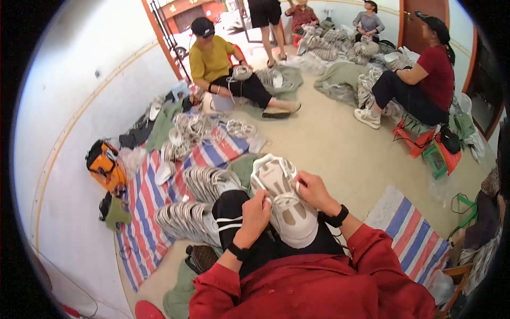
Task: The recorder is lacing a white sneaker while sitting in a room with other workers performing similar tasks.
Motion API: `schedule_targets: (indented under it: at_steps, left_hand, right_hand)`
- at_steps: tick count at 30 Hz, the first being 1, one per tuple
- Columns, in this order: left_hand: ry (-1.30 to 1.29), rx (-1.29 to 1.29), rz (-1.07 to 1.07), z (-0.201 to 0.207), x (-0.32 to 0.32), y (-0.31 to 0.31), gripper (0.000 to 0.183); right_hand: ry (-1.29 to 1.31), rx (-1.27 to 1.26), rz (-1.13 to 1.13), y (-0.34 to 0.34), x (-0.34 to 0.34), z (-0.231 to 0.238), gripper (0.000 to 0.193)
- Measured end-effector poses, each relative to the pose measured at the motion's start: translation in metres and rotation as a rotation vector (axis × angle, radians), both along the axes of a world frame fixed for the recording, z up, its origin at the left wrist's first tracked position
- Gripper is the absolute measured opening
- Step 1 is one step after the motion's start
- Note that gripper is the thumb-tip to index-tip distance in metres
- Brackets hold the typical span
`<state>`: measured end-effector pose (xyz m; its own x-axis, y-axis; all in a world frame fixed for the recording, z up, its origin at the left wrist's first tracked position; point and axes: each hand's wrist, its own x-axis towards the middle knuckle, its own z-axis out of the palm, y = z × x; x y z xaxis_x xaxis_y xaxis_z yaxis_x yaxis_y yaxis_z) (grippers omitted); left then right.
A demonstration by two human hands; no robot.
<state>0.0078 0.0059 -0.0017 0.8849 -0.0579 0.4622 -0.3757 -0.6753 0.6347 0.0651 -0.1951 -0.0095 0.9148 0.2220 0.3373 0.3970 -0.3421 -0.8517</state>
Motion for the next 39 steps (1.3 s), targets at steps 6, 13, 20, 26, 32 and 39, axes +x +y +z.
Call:
schedule_targets:
  at_steps: [6,13,20,26,32,39]
  left_hand:
    - [0.225,-0.186,0.045,0.001,0.006,0.002,0.011]
    - [0.166,-0.079,0.071,0.000,0.006,0.001,0.009]
    - [0.238,-0.167,0.064,0.003,0.001,0.011,0.012]
    - [0.326,-0.206,0.025,-0.010,0.008,0.021,0.017]
    - [0.157,0.016,0.102,-0.011,0.004,0.015,0.017]
    - [0.112,0.100,0.091,-0.008,0.008,0.012,0.015]
  right_hand:
    - [-0.136,-0.053,0.010,-0.001,0.002,0.005,0.011]
    - [-0.098,-0.030,0.040,-0.001,0.005,0.004,0.014]
    - [0.067,0.116,0.070,-0.007,0.005,-0.002,0.013]
    - [-0.026,0.009,0.061,-0.005,0.009,0.000,0.011]
    - [-0.402,-0.210,0.037,0.005,0.007,0.001,0.009]
    - [-0.241,-0.176,0.088,0.000,0.006,0.010,0.009]
